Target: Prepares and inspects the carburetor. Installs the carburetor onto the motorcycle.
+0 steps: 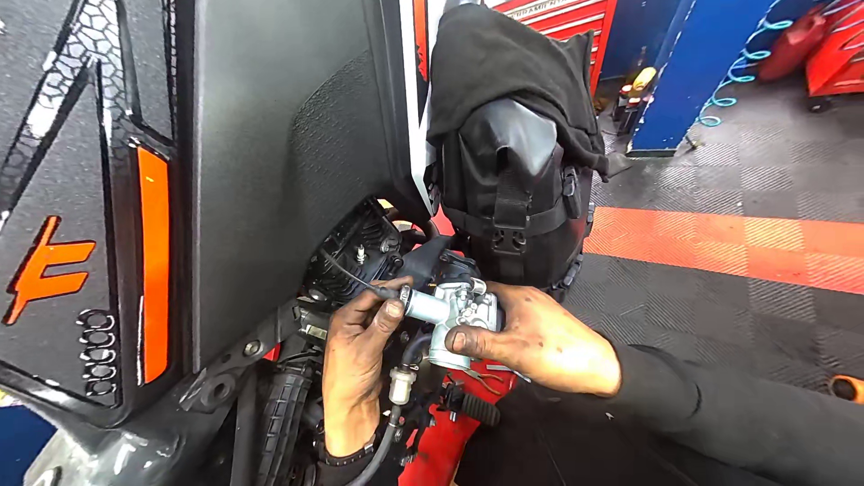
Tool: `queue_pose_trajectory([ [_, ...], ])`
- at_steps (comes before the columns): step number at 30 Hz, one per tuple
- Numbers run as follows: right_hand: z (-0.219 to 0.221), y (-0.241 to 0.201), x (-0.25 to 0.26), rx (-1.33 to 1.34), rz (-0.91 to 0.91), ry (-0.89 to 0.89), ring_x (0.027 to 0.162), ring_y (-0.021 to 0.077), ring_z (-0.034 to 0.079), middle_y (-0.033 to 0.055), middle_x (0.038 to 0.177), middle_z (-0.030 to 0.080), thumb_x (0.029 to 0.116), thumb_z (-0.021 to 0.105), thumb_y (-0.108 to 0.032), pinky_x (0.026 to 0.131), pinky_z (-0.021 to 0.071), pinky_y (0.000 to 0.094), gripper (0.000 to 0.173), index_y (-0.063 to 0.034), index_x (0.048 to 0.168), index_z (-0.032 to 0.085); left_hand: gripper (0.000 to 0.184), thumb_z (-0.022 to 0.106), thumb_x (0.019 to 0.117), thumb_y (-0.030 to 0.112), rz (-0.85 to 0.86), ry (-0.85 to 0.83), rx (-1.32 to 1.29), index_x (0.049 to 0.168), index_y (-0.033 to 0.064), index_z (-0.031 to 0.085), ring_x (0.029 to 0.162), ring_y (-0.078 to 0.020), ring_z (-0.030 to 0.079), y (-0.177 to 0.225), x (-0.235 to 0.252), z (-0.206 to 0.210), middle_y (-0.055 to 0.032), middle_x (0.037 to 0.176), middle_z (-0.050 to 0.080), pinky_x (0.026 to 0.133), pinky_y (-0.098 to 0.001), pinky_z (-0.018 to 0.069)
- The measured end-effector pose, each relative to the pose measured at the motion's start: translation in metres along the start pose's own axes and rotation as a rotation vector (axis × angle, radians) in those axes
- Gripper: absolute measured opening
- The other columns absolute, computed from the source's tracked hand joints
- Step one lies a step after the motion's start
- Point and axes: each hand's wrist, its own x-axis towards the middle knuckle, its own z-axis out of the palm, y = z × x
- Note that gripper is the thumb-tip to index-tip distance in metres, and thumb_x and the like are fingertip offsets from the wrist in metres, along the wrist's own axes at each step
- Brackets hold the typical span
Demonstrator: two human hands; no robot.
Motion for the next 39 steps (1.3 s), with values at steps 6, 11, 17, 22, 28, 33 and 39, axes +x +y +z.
queue_pose_trajectory([
  [6, -0.005, -0.004, 0.001, -0.075, 0.016, -0.052, 0.073, 0.0038, 0.067, -0.0114, 0.081, 0.069, 0.0713, 0.065, -0.088, 0.067, 0.0612, 0.0348, 0.071, -0.0271, 0.107, 0.069, 0.032, 0.077, 0.0914, 0.031, 0.007, -0.011, 0.022, 0.108, 0.0042, 0.076, 0.107, -0.0189, 0.069, -0.004, 0.003, -0.008, -0.0123, 0.118, 0.072, 0.091, -0.0311, 0.0585],
  [11, 0.003, 0.001, -0.001, -0.034, -0.005, -0.022, 0.074, 0.0035, 0.068, -0.0112, 0.082, 0.070, 0.0733, 0.065, -0.087, 0.068, 0.0621, 0.0346, 0.069, -0.0267, 0.106, 0.069, 0.031, 0.075, 0.0931, 0.032, -0.005, -0.008, 0.029, 0.108, 0.0053, 0.076, 0.104, -0.0156, 0.068, -0.007, 0.000, -0.005, -0.0097, 0.116, 0.072, 0.089, -0.0279, 0.0577],
  [17, 0.012, -0.004, -0.007, -0.121, -0.064, 0.133, 0.080, 0.0013, 0.066, -0.0130, 0.087, 0.068, 0.0717, 0.064, -0.088, 0.070, 0.0603, 0.0330, 0.070, -0.0272, 0.106, 0.069, 0.029, 0.076, 0.0926, 0.030, -0.003, 0.021, -0.042, 0.109, 0.0053, 0.076, 0.105, -0.0166, 0.068, -0.009, -0.003, -0.003, -0.0099, 0.116, 0.071, 0.089, -0.0297, 0.0584],
  [22, 0.019, -0.005, -0.007, -0.275, -0.190, 0.303, 0.077, 0.0019, 0.063, -0.0116, 0.091, 0.065, 0.0711, 0.061, -0.090, 0.065, 0.0567, 0.0322, 0.075, -0.0235, 0.105, 0.067, 0.029, 0.076, 0.0920, 0.031, 0.013, 0.099, -0.094, 0.105, 0.0061, 0.076, 0.101, -0.0161, 0.071, -0.010, -0.003, 0.003, -0.0100, 0.111, 0.073, 0.089, -0.0302, 0.0596],
  [28, 0.006, -0.003, 0.003, 0.146, -0.040, -0.069, 0.068, 0.0061, 0.069, -0.0079, 0.080, 0.071, 0.0826, 0.068, -0.074, 0.062, 0.0619, 0.0316, 0.054, -0.0251, 0.105, 0.071, 0.038, 0.069, 0.0969, 0.038, 0.080, -0.078, -0.032, 0.118, 0.0062, 0.074, 0.107, -0.0162, 0.064, -0.014, 0.002, -0.010, -0.0067, 0.121, 0.067, 0.090, -0.0299, 0.0568],
  [33, 0.001, -0.004, 0.008, 0.766, 0.049, -0.491, 0.063, 0.0057, 0.064, 0.0030, 0.086, 0.070, 0.0981, 0.061, -0.057, 0.052, 0.0527, 0.0181, 0.043, -0.0174, 0.113, 0.069, 0.043, 0.058, 0.1035, 0.039, 0.119, -0.243, -0.157, 0.130, 0.0066, 0.067, 0.120, -0.0210, 0.059, -0.013, 0.002, -0.015, -0.0071, 0.132, 0.061, 0.107, -0.0425, 0.0501],
  [39, 0.009, 0.000, 0.014, 0.820, 0.020, -0.510, 0.061, 0.0036, 0.062, 0.0023, 0.087, 0.070, 0.0977, 0.060, -0.059, 0.050, 0.0498, 0.0159, 0.044, -0.0183, 0.113, 0.069, 0.057, 0.061, 0.1023, 0.035, 0.105, -0.107, -0.243, 0.150, 0.0070, 0.048, 0.118, -0.0232, 0.064, -0.015, -0.005, -0.013, -0.0123, 0.130, 0.064, 0.105, -0.0431, 0.0523],
])
